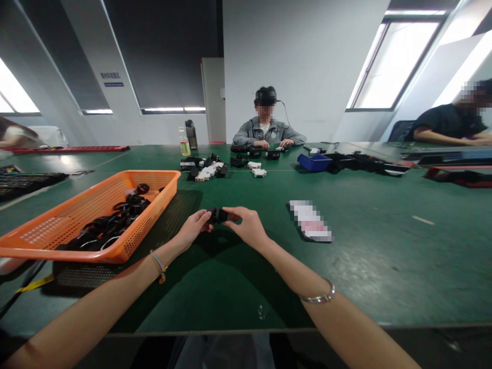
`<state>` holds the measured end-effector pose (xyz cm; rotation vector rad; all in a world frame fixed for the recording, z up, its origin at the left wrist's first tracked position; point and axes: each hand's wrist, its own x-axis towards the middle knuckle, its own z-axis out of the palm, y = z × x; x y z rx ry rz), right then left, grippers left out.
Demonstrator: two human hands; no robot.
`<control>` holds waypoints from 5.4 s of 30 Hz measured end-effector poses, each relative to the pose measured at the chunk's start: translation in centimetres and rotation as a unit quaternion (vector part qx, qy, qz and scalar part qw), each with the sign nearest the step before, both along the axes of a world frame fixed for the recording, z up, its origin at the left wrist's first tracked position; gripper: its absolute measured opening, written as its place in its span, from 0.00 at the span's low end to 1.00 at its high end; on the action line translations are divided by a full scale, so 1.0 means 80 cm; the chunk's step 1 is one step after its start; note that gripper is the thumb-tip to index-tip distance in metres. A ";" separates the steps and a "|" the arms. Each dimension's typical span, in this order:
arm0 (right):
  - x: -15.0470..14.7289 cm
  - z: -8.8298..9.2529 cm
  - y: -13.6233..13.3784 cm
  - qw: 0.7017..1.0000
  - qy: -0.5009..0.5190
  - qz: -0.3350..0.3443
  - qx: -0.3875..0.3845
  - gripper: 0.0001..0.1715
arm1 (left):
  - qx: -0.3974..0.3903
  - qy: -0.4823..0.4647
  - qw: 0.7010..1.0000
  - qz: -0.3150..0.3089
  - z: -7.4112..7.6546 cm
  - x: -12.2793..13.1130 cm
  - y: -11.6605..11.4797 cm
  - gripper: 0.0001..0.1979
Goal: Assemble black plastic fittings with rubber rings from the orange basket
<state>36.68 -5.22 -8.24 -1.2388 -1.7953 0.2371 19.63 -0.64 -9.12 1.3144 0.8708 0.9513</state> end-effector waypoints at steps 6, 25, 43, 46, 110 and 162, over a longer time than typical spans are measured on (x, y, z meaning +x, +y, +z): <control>0.001 -0.003 0.002 1.000 0.015 0.002 -0.011 0.18 | 0.008 0.015 1.000 0.004 0.002 0.001 -0.001 0.17; -0.002 0.001 -0.002 1.000 -0.005 -0.011 0.019 0.20 | 0.008 0.012 1.000 -0.004 0.003 0.001 -0.003 0.15; -0.003 0.005 -0.004 1.000 0.022 -0.013 -0.018 0.15 | 0.028 0.031 0.999 -0.007 0.001 0.000 -0.002 0.17; -0.002 0.005 -0.003 0.999 0.027 -0.012 -0.018 0.15 | 0.024 0.029 0.999 -0.007 0.001 0.000 -0.002 0.16; 0.000 -0.002 0.000 0.999 0.034 0.011 0.015 0.19 | 0.011 0.005 1.000 -0.003 -0.001 0.000 0.000 0.18; -0.001 0.006 -0.003 0.999 0.028 -0.004 -0.041 0.17 | 0.030 0.036 0.999 -0.001 -0.001 0.001 0.001 0.16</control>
